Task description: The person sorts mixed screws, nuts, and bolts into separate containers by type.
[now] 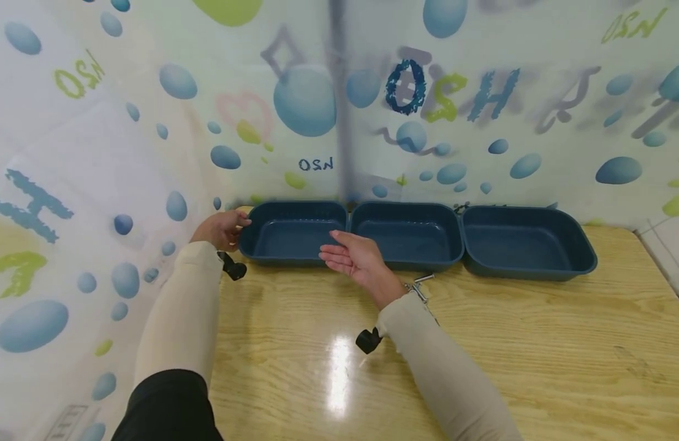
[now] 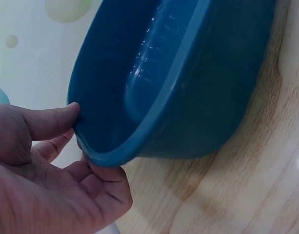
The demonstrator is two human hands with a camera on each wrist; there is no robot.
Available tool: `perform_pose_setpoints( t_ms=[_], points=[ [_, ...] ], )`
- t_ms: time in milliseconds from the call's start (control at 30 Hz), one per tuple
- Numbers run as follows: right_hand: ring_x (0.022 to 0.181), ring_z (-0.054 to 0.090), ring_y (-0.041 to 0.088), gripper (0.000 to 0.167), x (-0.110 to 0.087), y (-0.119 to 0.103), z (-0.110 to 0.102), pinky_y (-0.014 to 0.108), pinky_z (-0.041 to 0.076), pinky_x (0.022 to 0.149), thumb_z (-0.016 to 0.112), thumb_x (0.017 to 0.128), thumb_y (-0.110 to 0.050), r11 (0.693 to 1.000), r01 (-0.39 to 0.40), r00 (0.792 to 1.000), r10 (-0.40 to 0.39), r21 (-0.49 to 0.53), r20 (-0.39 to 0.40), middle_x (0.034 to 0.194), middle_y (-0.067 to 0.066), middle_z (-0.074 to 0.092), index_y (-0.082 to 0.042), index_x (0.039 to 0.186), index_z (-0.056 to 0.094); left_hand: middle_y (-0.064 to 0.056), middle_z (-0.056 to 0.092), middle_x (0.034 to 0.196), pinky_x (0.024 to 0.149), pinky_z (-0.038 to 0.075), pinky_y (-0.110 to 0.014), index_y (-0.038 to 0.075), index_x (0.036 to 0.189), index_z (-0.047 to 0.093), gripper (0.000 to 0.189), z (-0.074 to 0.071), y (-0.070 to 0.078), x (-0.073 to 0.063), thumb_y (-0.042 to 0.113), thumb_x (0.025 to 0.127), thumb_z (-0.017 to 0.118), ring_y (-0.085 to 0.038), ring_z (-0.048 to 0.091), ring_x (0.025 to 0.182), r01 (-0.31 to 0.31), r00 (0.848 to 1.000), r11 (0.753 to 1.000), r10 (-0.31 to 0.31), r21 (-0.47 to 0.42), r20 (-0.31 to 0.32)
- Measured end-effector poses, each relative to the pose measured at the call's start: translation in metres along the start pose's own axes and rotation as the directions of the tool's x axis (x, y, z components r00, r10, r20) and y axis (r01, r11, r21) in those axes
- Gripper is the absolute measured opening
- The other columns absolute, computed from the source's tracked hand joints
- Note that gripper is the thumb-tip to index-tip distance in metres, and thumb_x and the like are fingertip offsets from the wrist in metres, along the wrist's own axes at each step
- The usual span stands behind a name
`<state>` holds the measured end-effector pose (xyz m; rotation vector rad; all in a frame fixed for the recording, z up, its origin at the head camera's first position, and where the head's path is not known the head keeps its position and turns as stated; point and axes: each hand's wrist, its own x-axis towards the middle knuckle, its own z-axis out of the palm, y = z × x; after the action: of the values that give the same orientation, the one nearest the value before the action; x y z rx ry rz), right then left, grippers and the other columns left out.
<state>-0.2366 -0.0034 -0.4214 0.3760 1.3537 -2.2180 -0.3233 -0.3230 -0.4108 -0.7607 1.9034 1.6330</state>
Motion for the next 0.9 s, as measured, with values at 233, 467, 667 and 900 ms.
perform_pose_setpoints(
  t_ms=[233,467,667,900],
  points=[
    [0.079,0.073,0.02,0.032,-0.006,-0.001,-0.005,0.032,0.059,0.074,0.058,0.099,-0.023,1.0,0.004,1.0,-0.004,-0.01,0.015,0.094,0.011,0.074,-0.014,0.13,0.062,-0.002,0.036,0.104,0.077,0.035,-0.029,0.02,0.099,0.043,0.006,0.0,-0.002,0.003,0.018,0.104,0.043,-0.019,0.037,0.095,-0.003,1.0,1.0,0.003,0.014,0.005],
    [0.079,0.073,0.019,0.029,-0.014,-0.005,-0.011,0.031,0.058,0.074,0.058,0.099,-0.025,1.0,0.017,1.0,-0.017,0.0,0.019,0.094,0.01,0.074,-0.015,0.126,0.063,-0.002,0.036,0.102,0.072,0.035,-0.03,0.021,0.103,0.043,0.004,-0.001,-0.002,0.001,0.017,0.104,0.043,-0.019,0.037,0.088,-0.02,1.0,1.0,0.02,0.021,-0.002],
    [0.081,0.073,0.02,0.029,-0.018,-0.004,-0.017,0.031,0.058,0.076,0.059,0.099,-0.025,1.0,0.019,1.0,-0.019,0.0,0.008,0.096,0.01,0.074,-0.016,0.126,0.064,-0.002,0.036,0.1,0.073,0.034,-0.03,0.021,0.104,0.044,0.005,0.0,-0.001,-0.005,0.016,0.104,0.044,-0.018,0.037,0.085,-0.016,1.0,1.0,0.016,0.012,0.017],
    [0.081,0.073,0.02,0.036,-0.029,-0.005,-0.027,0.034,0.057,0.081,0.06,0.098,-0.025,1.0,0.026,1.0,-0.026,0.011,0.001,0.092,0.009,0.074,-0.014,0.132,0.06,-0.002,0.036,0.101,0.074,0.034,-0.03,0.021,0.104,0.044,0.006,0.001,0.0,-0.01,0.015,0.104,0.043,-0.018,0.038,0.087,-0.019,1.0,1.0,0.018,0.009,0.016]
  ],
)
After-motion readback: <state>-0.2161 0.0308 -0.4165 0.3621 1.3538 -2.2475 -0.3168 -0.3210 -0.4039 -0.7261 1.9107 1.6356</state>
